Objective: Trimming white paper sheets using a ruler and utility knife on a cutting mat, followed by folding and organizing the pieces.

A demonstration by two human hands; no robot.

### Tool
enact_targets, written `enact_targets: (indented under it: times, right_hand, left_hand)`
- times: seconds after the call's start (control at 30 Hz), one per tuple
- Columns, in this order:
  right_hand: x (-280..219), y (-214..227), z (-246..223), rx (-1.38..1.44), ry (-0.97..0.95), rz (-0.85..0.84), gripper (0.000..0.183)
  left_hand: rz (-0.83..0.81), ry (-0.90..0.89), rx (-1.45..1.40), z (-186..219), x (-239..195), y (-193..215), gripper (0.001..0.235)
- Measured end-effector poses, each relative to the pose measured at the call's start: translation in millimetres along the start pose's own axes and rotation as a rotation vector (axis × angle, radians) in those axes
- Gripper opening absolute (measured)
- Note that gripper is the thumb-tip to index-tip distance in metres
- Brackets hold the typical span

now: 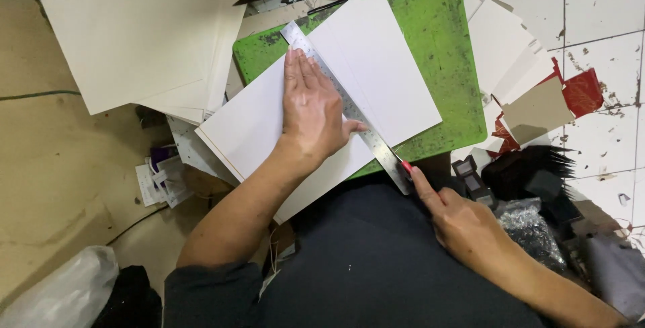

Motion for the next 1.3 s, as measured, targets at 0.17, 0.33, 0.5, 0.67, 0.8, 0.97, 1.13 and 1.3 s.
enact_targets:
  times: [0.17, 0.33, 0.5, 0.67, 0.8, 0.97, 1.13, 1.3]
  right_hand:
    - [-3, 55, -4, 0.033, -0.004, -0.003, 0.089]
    - [52, 115, -47, 0.232, 0.071, 0.224, 0.085]
    - [140, 123, -84, 0.252, 0.225, 0.655, 0.074]
    - [160, 137, -92, 0.285, 0.266, 0.495, 0.070]
    - [157, 140, -94, 0.216, 0.269, 0.404, 0.072]
    - [117, 106, -71, 0.183, 0.145, 0.276, 0.078]
    - [86, 126, -48, 0.283, 0.040, 0.205, 0.063]
    - [109, 152, -16, 0.471, -0.344, 0.275, 0.052]
  left_hand:
    - [-0.011, 0.014, -0.036, 1, 1, 0, 0.148]
    - [-0.030, 0.020, -0.059, -4, -5, 14, 0.147]
    - [0.190, 0.008, -0.213, 1, -7, 10, 0.124]
    - [0.242, 0.011, -0.240, -1, -4, 6, 0.114]
    - [0.226, 0.001, -0.255, 1, 0, -2, 0.109]
    - [0.280, 0.000, -0.297, -3, -10, 14, 0.108]
    - [0.237, -0.006, -0.327, -8, -17, 20, 0.128]
    - [0.243, -0.009, -0.376, -10, -24, 21, 0.130]
Point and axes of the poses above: each hand's wrist, its own x-axis towards the middle knuckle, its own y-axis out of the back of the hand, z = x × y, the point moved 2 cm from there along x, towards the middle knuckle, and after that the axes turned 15 degrees about -y, right-handed, at the moved point
